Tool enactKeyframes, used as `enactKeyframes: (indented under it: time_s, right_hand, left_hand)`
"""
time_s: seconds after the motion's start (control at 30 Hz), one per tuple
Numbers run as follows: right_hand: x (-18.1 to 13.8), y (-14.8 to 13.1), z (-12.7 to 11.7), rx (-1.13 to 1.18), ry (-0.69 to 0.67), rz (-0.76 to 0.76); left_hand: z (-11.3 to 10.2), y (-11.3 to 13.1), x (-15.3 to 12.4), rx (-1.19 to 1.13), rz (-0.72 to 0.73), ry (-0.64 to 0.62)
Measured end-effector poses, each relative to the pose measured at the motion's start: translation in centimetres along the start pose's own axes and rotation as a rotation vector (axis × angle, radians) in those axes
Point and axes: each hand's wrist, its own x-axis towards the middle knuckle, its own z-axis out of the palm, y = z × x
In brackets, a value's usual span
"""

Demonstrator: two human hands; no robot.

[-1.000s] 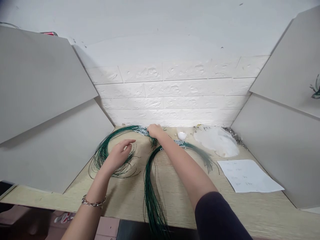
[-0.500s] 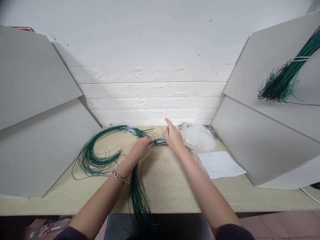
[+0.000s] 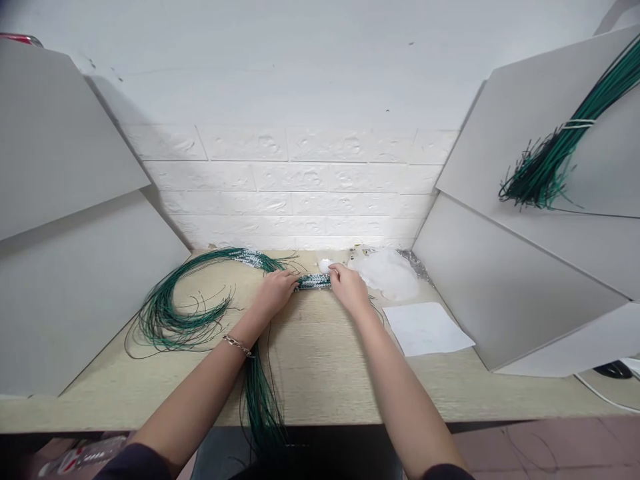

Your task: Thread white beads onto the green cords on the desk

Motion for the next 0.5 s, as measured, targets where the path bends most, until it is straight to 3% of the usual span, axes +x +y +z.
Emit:
enactKeyframes:
  time_s: [0.5]
  right_hand:
    - [0.0,0.4,1.2,-0.058,-0.129,-0.086]
  left_hand:
    - [1.5,0.4,0.0,0.031,0.010,0.154]
